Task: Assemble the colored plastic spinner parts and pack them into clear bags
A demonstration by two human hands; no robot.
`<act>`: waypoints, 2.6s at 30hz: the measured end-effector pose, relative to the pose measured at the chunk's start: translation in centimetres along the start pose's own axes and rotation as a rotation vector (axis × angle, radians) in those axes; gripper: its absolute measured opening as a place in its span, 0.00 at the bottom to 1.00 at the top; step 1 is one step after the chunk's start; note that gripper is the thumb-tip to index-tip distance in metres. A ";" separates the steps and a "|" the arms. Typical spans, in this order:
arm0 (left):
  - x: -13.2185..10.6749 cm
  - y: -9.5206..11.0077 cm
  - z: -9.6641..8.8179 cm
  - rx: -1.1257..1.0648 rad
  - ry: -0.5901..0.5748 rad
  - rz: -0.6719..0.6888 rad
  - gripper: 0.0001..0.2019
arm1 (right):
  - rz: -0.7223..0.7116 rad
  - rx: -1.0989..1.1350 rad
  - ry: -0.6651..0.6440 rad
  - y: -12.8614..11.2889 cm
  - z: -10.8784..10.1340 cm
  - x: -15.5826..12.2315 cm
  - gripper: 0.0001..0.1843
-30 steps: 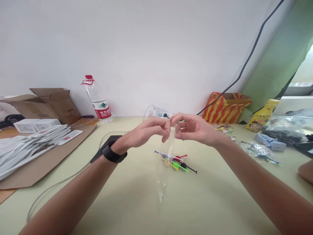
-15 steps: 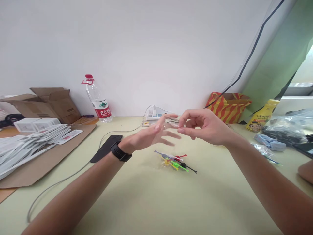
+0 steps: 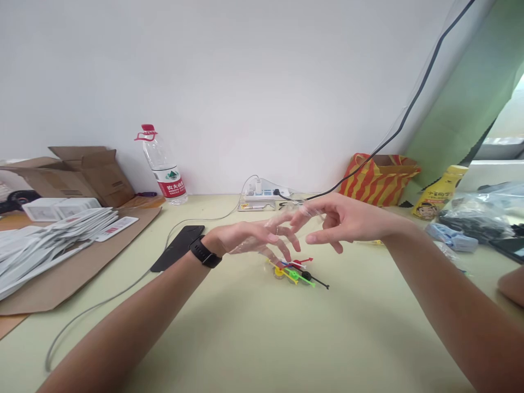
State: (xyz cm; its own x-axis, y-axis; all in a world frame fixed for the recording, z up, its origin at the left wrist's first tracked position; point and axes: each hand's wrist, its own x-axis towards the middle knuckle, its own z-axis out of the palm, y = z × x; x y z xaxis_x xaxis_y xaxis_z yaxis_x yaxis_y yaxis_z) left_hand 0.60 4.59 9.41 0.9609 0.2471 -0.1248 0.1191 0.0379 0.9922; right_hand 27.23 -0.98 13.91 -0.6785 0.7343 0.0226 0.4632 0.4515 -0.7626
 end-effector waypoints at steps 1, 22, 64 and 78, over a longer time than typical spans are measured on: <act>0.0 0.2 0.1 0.033 0.002 -0.016 0.40 | 0.000 -0.001 -0.055 0.1 0.0 0.1 0.22; -0.6 0.5 -1.2 0.332 0.002 -0.108 0.39 | 0.025 -0.074 -0.193 0.5 -0.7 -0.4 0.21; -3.3 -5.0 -7.9 0.993 0.422 -0.448 0.51 | 0.143 -0.391 -0.004 6.8 0.6 2.7 0.13; -2.9 -3.0 -6.3 0.732 0.462 -0.151 0.39 | 0.202 0.119 0.452 10.3 1.4 4.3 0.23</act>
State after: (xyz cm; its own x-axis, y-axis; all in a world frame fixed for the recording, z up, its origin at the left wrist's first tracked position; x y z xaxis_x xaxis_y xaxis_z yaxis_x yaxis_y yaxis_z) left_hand -4.09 9.86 6.76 0.7435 0.6629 -0.0880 0.5196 -0.4898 0.7001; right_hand 28.33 6.14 5.24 -0.2551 0.9588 0.1249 0.4738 0.2365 -0.8483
